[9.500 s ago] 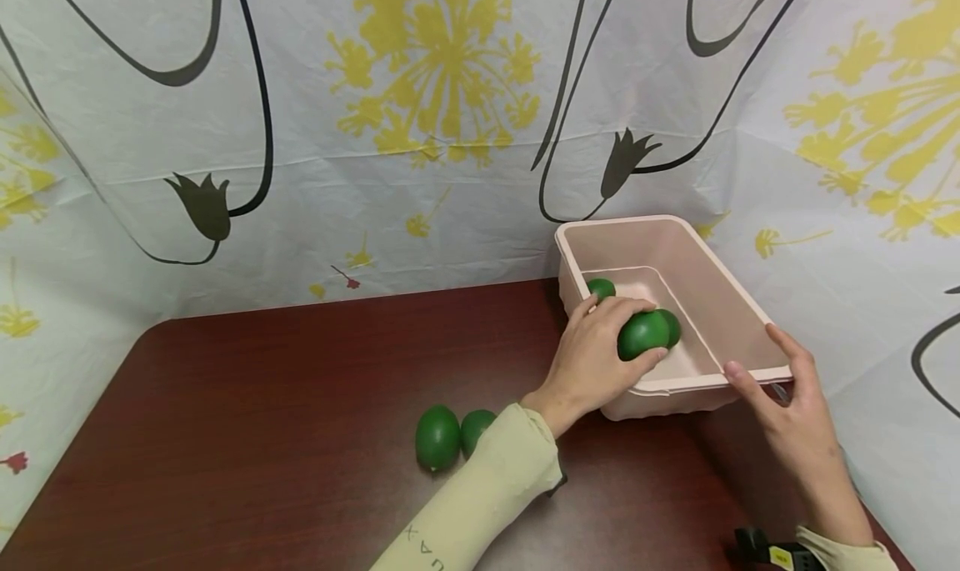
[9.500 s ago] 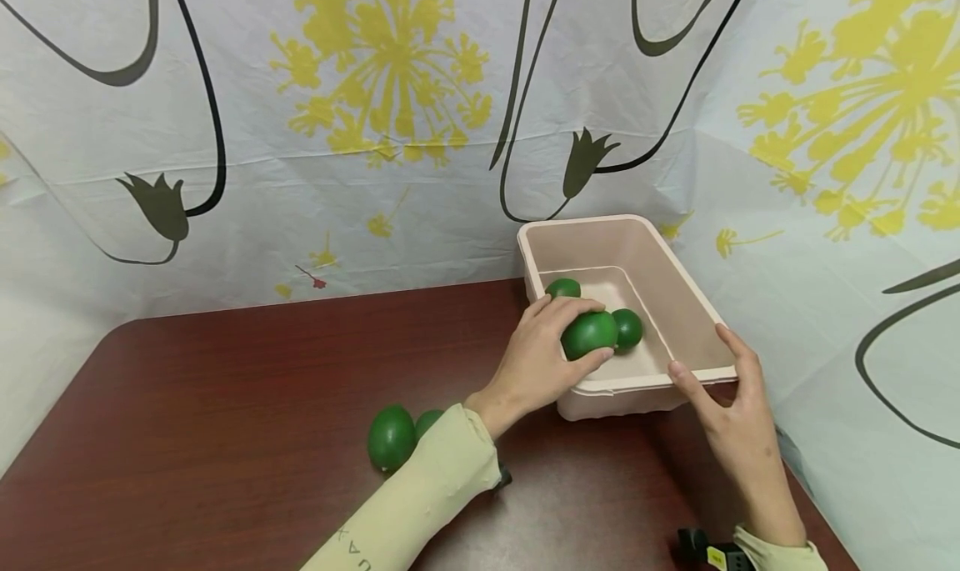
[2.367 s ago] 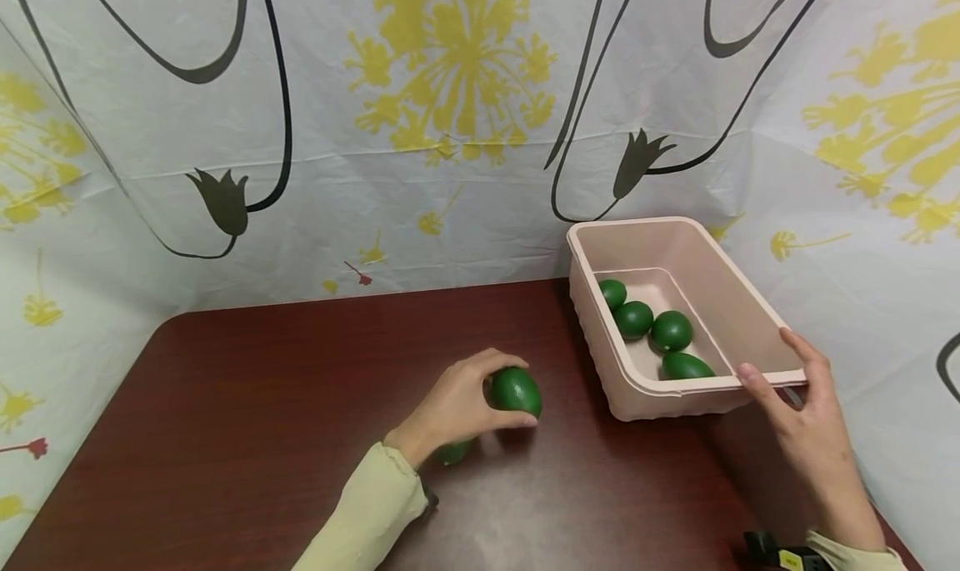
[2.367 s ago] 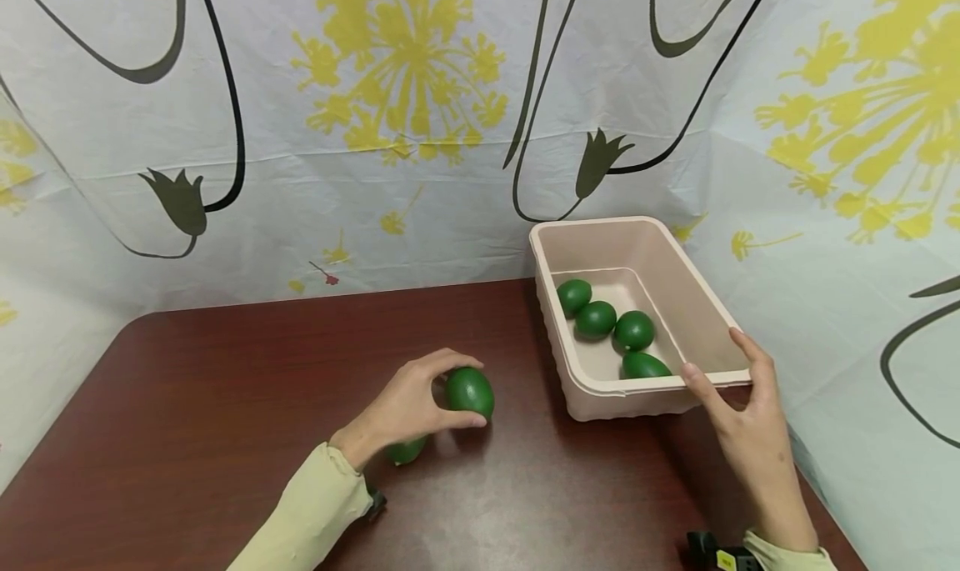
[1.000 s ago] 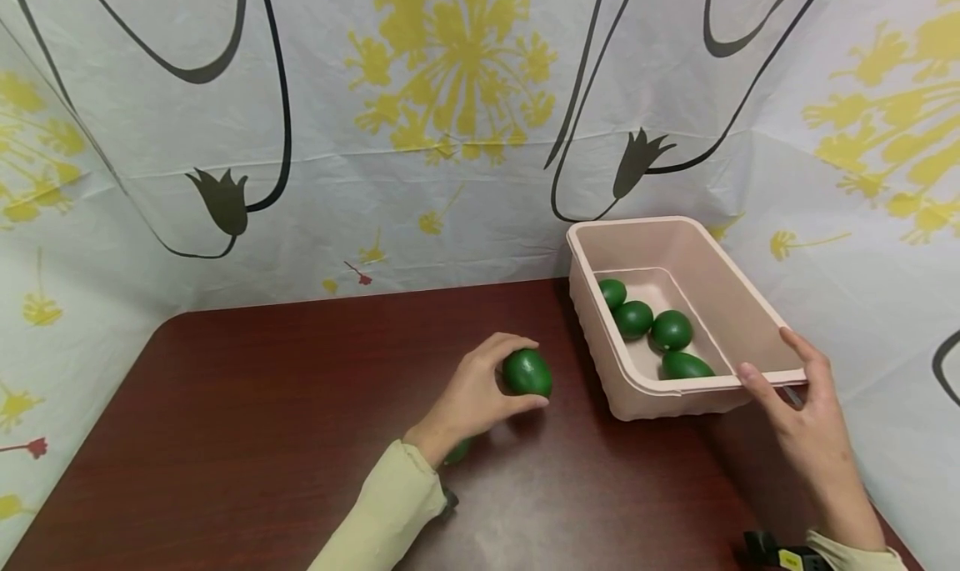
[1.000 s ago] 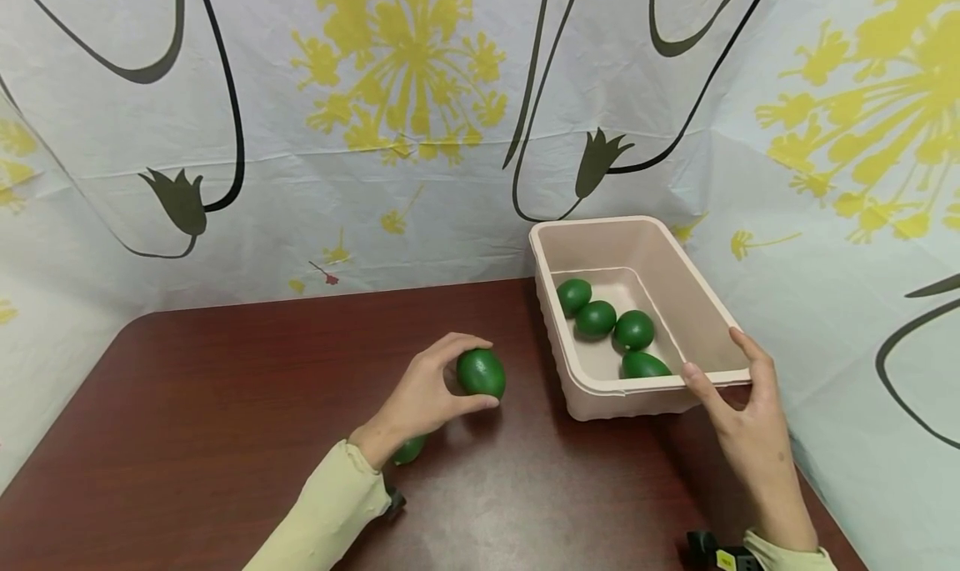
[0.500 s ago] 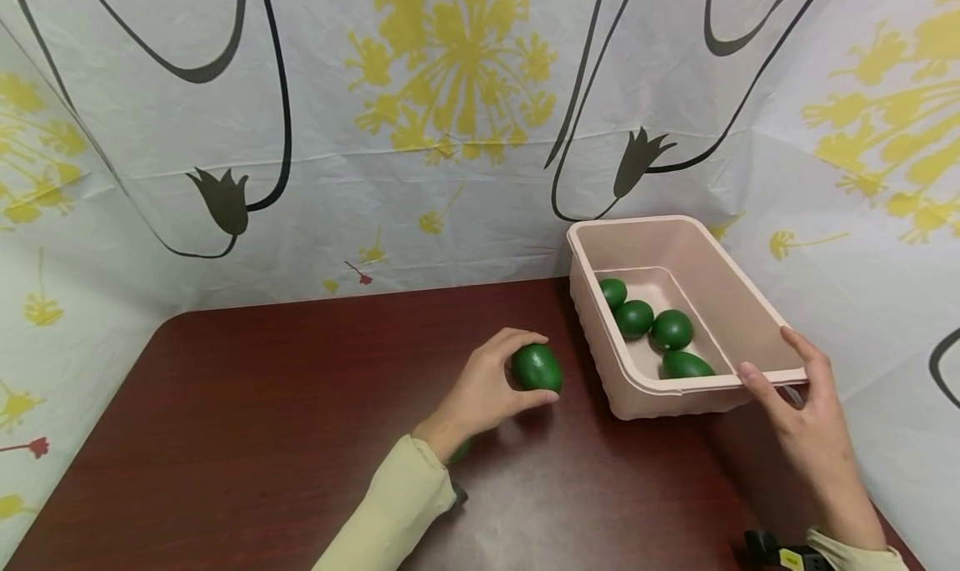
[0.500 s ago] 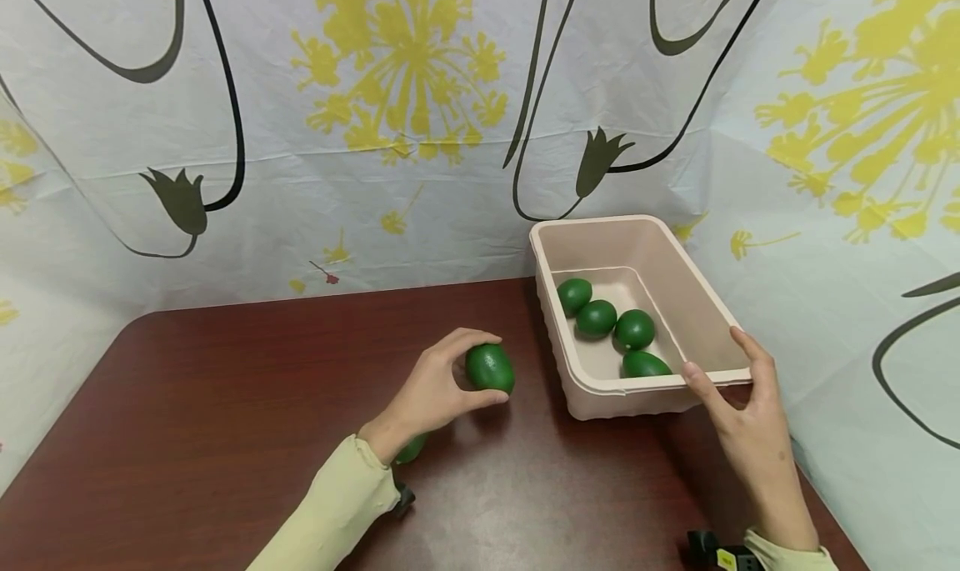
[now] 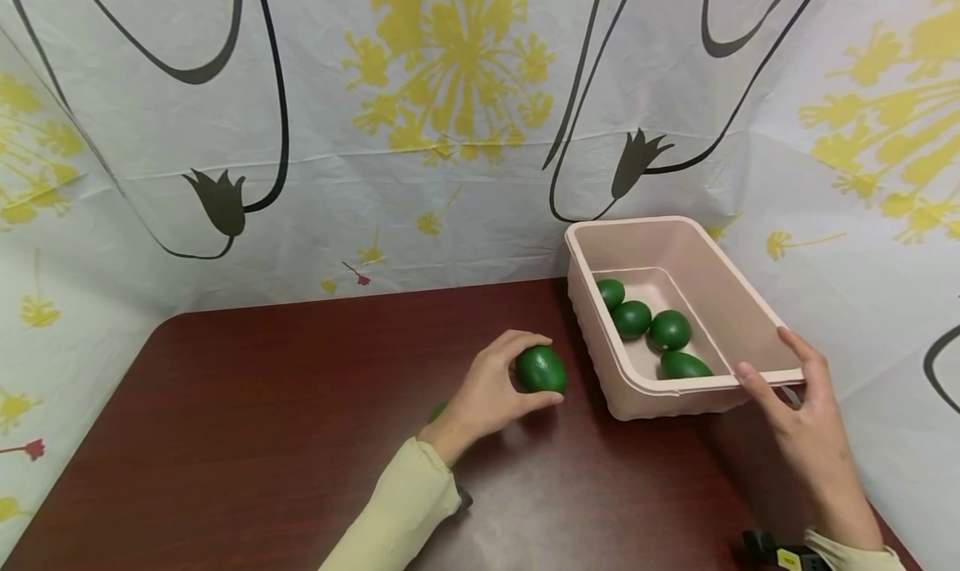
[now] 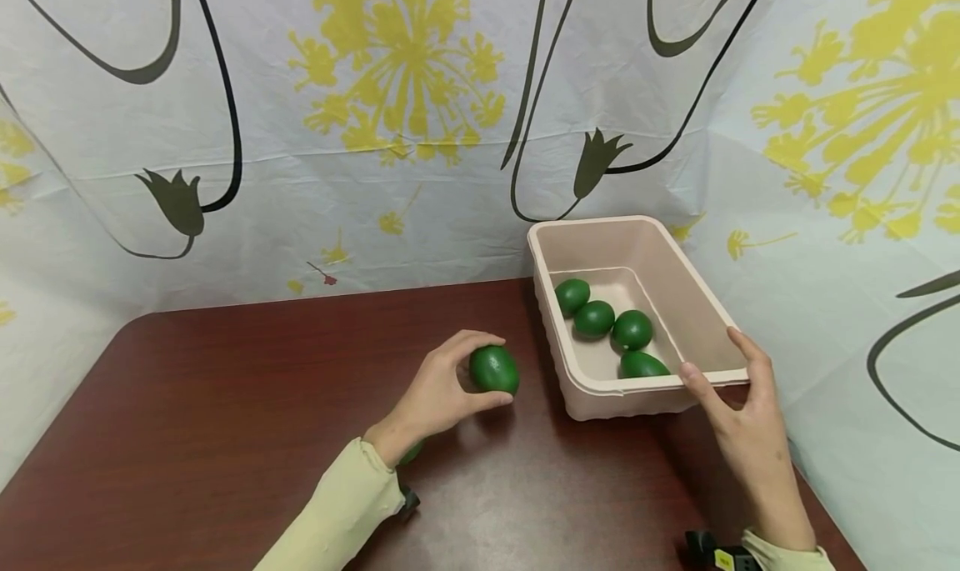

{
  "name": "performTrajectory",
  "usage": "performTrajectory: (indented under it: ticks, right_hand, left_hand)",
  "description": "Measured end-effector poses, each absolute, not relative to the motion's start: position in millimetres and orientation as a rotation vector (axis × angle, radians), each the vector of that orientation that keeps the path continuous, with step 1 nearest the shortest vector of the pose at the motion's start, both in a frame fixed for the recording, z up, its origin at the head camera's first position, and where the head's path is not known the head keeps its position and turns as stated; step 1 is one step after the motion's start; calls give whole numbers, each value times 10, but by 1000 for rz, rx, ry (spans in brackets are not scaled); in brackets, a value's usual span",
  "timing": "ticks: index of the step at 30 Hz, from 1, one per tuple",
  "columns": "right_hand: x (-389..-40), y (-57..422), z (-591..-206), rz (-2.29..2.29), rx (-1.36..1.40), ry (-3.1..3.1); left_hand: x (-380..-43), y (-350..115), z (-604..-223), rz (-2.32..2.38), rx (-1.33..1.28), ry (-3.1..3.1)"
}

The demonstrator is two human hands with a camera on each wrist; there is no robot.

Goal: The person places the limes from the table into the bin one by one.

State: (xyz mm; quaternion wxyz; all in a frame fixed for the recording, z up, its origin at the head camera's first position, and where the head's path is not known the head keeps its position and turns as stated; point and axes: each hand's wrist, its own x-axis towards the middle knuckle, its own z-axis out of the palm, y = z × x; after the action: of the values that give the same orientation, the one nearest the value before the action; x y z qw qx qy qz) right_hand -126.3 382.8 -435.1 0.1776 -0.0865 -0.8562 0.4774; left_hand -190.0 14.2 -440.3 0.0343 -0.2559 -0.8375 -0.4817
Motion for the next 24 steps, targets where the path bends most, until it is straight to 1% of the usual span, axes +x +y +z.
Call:
performTrajectory:
  ticks: [24]
  right_hand:
    - [-1263,3800,-4356,1348,-289,-2432]
  left_hand:
    - [-1904,241,-4376,-1478,-780,-2522]
